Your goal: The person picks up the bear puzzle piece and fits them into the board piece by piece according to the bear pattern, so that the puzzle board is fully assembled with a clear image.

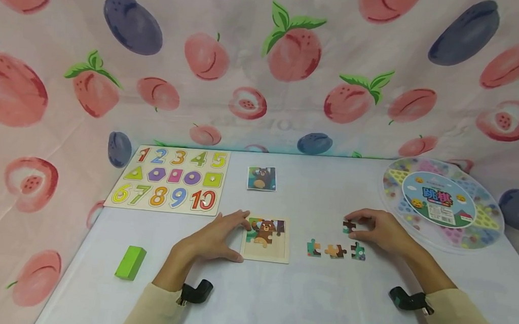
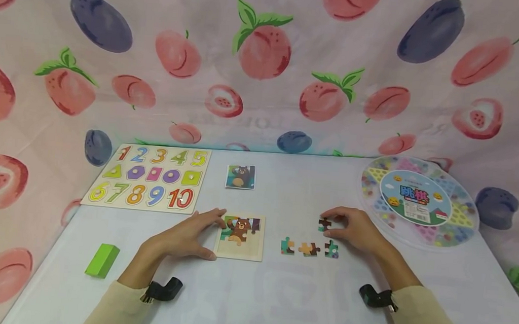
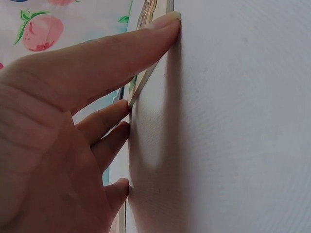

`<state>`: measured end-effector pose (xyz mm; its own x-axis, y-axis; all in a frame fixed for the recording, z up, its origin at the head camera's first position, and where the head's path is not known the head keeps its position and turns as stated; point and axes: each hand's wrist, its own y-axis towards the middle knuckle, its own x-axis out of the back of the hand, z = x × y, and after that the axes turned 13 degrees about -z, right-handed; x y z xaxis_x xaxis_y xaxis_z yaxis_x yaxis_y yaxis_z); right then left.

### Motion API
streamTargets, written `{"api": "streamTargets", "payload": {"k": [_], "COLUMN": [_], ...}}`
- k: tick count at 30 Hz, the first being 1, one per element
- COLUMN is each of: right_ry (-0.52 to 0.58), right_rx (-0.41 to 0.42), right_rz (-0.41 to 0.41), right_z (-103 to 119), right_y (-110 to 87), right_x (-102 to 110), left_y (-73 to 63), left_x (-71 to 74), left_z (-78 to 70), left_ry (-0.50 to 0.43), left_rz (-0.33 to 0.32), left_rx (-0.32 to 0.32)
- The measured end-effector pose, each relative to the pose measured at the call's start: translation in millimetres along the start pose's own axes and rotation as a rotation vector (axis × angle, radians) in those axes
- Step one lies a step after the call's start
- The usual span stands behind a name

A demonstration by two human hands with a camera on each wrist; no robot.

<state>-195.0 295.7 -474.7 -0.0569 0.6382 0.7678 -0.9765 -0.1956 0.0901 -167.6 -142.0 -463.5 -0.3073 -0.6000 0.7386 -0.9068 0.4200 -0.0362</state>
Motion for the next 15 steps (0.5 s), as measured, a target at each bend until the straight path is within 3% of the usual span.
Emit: {"api": "streamTargets", "payload": {"k": [15], "right_ry": [0.003], "right_rx": [0.032], "right_rz": [0.009], "right_z": [16.9], "right_y": [12.9], "right_x": [6.4], "left_y": [0.2], "left_x": [1.3], "left_z": [-1.2], "left_ry": [0.001], "left_rz": [0.003], "left_rx": [-0.003]}}
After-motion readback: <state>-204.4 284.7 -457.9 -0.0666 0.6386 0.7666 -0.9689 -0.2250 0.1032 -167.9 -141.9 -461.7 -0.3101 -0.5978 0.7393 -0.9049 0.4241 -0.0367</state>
